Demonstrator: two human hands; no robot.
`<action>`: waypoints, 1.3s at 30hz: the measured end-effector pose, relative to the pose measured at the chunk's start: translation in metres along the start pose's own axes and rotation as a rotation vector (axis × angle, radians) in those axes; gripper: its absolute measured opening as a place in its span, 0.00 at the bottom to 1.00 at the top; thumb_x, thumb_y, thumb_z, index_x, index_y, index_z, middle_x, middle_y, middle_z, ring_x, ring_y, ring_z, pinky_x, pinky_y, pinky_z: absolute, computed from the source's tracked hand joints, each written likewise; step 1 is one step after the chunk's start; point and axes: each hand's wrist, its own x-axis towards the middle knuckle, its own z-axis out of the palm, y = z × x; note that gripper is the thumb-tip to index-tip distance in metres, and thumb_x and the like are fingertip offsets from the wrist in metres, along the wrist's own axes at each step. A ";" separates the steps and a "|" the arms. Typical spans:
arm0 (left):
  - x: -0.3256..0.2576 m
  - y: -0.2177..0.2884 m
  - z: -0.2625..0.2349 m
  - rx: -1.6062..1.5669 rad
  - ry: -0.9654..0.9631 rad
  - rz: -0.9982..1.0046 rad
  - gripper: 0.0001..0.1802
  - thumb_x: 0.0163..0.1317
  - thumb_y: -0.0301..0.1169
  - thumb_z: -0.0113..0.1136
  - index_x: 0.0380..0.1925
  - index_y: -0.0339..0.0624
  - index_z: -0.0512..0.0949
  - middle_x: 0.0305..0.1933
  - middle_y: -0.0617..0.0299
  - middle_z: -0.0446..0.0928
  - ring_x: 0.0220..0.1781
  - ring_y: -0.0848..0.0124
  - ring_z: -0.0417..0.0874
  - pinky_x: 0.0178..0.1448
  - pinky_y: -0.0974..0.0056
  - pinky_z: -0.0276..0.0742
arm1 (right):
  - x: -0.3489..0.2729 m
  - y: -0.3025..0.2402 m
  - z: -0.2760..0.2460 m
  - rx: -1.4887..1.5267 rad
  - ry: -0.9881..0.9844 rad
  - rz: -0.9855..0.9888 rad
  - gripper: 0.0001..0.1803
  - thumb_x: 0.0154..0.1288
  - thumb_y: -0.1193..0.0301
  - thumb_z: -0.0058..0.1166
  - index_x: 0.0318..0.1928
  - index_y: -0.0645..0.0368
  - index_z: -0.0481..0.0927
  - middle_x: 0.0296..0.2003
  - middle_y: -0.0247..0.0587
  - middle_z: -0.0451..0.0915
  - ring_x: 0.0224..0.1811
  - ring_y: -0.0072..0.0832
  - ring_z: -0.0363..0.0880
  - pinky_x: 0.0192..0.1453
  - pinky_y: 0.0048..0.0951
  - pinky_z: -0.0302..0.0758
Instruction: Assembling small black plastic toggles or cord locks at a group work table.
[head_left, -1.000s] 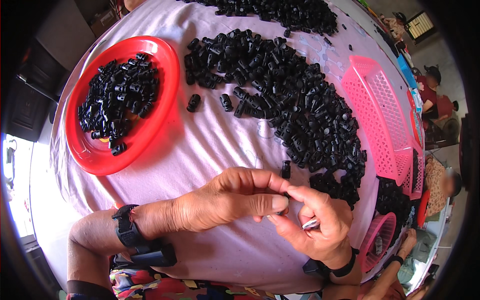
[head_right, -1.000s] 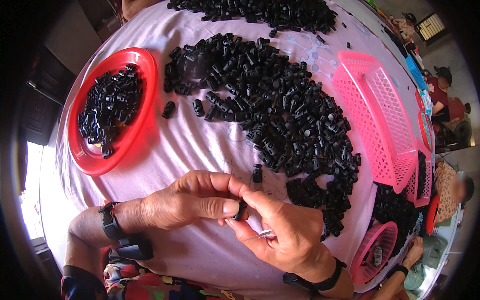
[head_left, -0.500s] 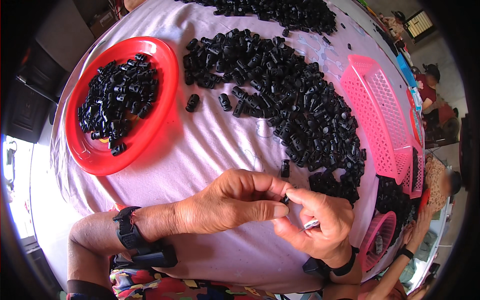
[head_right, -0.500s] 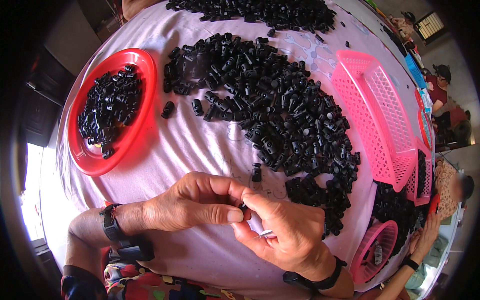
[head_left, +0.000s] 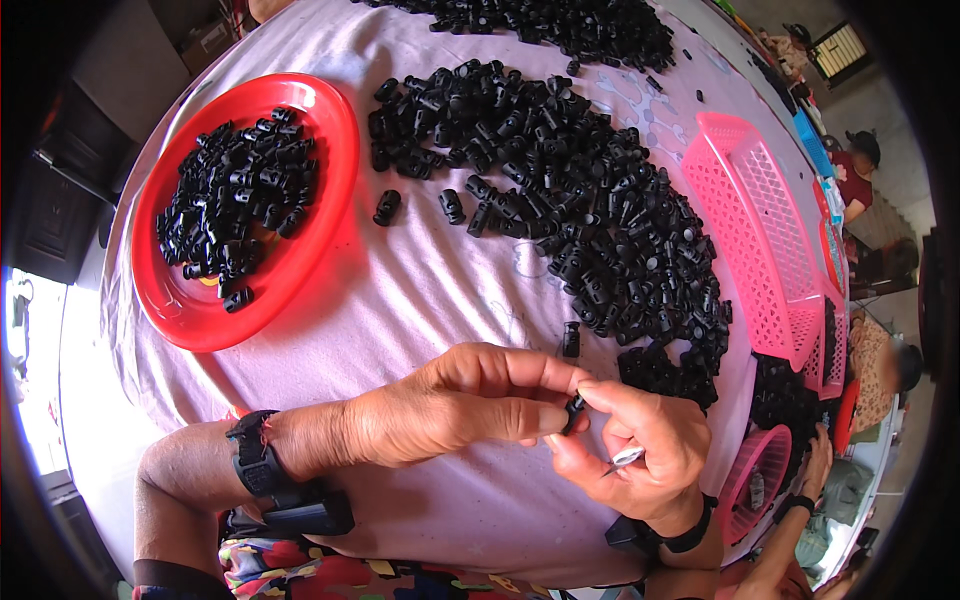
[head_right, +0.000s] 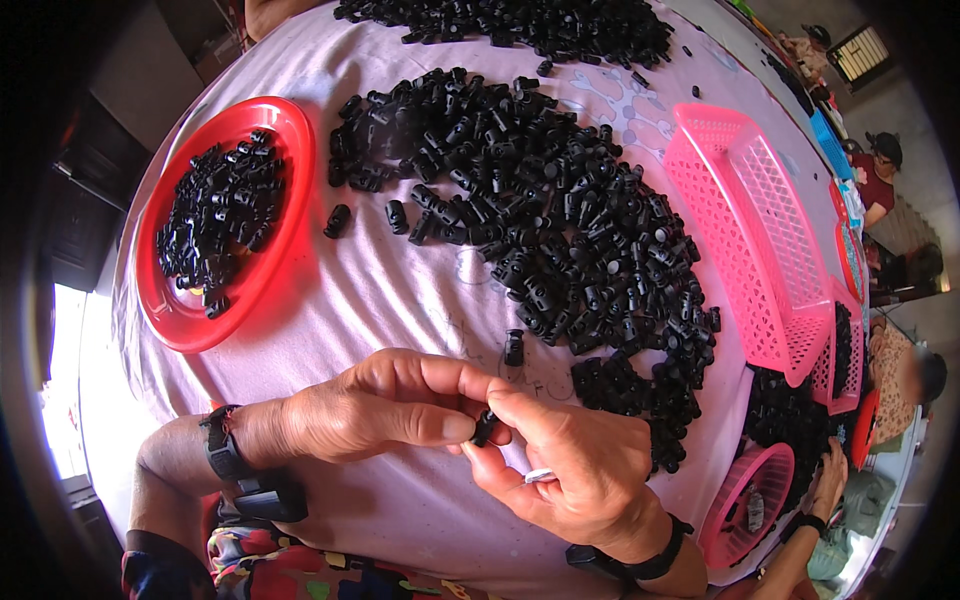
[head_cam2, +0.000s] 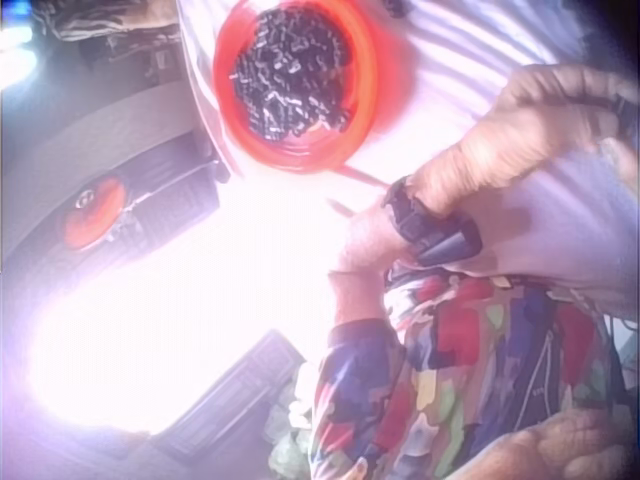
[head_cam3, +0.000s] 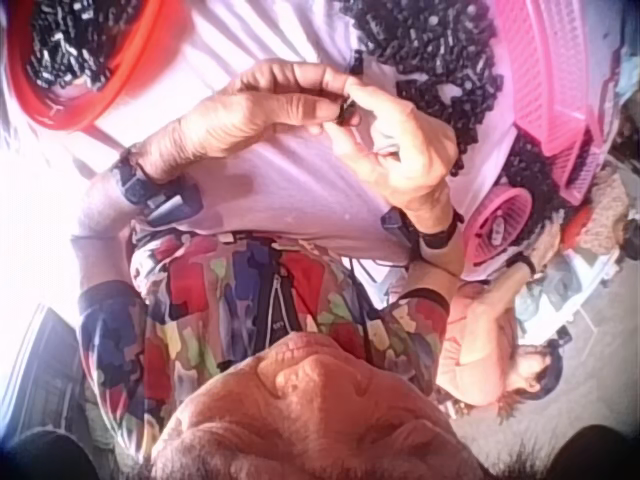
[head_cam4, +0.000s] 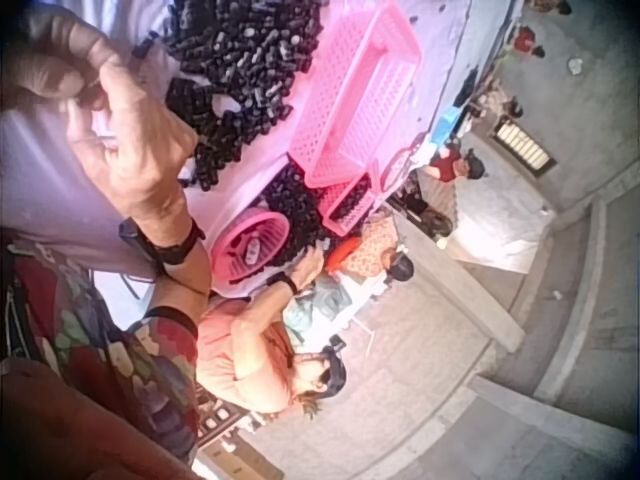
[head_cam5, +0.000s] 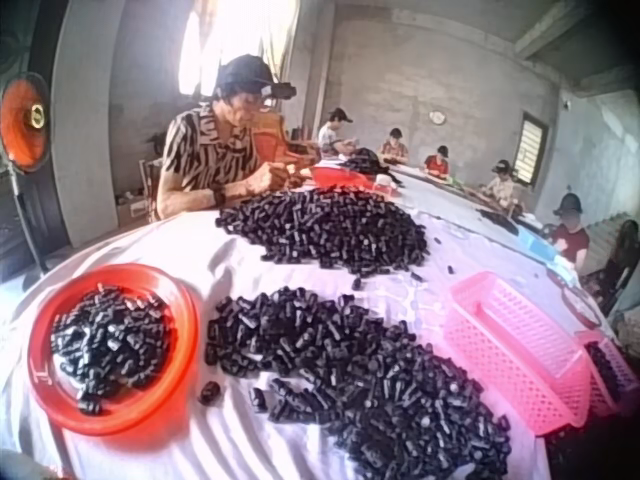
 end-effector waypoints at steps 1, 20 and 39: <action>0.000 0.001 0.000 -0.006 0.013 -0.035 0.19 0.68 0.25 0.54 0.59 0.38 0.72 0.52 0.67 0.76 0.51 0.82 0.73 0.56 0.73 0.69 | -0.001 0.001 0.002 0.010 0.019 -0.006 0.23 0.44 0.71 0.71 0.44 0.61 0.81 0.13 0.24 0.65 0.12 0.14 0.65 0.17 0.18 0.63; 0.001 0.001 0.002 -0.091 0.094 -0.052 0.18 0.67 0.27 0.56 0.57 0.38 0.75 0.54 0.62 0.78 0.55 0.78 0.76 0.61 0.71 0.71 | -0.001 -0.001 0.001 -0.043 -0.142 0.214 0.28 0.44 0.56 0.76 0.28 0.61 0.71 0.21 0.41 0.81 0.25 0.26 0.84 0.27 0.25 0.78; 0.002 0.001 0.003 -0.009 0.130 -0.073 0.18 0.67 0.27 0.57 0.56 0.38 0.76 0.50 0.63 0.80 0.52 0.80 0.76 0.58 0.72 0.71 | -0.002 -0.002 0.001 -0.215 -0.135 0.163 0.31 0.43 0.47 0.73 0.25 0.58 0.69 0.17 0.37 0.78 0.18 0.29 0.80 0.22 0.28 0.75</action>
